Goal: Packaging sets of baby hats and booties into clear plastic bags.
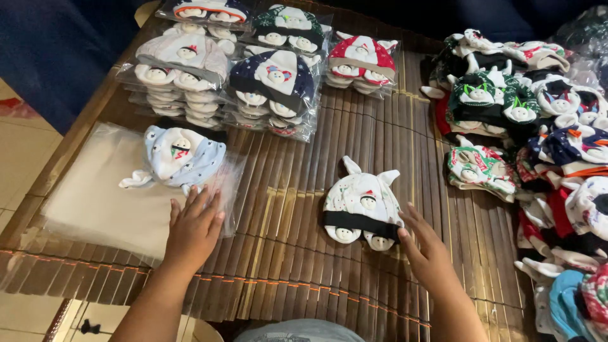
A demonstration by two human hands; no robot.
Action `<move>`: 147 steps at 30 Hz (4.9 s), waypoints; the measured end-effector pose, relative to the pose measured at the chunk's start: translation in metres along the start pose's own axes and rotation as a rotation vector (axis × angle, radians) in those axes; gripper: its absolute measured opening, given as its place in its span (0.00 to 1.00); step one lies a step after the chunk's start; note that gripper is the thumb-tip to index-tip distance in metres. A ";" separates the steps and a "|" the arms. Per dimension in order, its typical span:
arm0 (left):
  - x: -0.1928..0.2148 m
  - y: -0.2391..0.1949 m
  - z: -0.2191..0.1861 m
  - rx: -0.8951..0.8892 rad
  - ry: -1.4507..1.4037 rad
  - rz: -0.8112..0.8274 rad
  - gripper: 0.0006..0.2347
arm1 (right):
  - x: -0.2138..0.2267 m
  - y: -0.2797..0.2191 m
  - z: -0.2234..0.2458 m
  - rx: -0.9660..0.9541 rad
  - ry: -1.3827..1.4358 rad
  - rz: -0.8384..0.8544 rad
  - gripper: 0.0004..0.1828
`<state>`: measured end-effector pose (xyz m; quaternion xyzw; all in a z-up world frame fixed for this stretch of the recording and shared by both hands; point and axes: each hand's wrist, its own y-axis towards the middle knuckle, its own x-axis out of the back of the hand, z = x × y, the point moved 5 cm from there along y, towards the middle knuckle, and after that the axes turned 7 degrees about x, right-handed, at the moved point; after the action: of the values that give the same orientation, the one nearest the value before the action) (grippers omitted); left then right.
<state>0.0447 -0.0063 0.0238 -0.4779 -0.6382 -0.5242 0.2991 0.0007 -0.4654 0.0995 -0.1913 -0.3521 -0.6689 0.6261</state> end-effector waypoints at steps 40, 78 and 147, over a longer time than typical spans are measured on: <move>0.005 0.010 0.013 0.288 -0.085 0.235 0.24 | -0.288 0.098 0.112 -0.197 0.410 0.334 0.13; -0.033 0.014 -0.143 0.215 0.300 0.439 0.28 | -0.030 0.032 -0.061 -0.571 -0.454 0.201 0.43; -0.091 0.005 -0.285 -0.751 -0.276 -0.045 0.06 | -0.033 -0.024 0.021 0.584 -0.590 -0.220 0.37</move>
<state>0.0486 -0.3054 0.0226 -0.6059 -0.4467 -0.6582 0.0037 -0.0219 -0.4279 0.0851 -0.1504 -0.7089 -0.5206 0.4514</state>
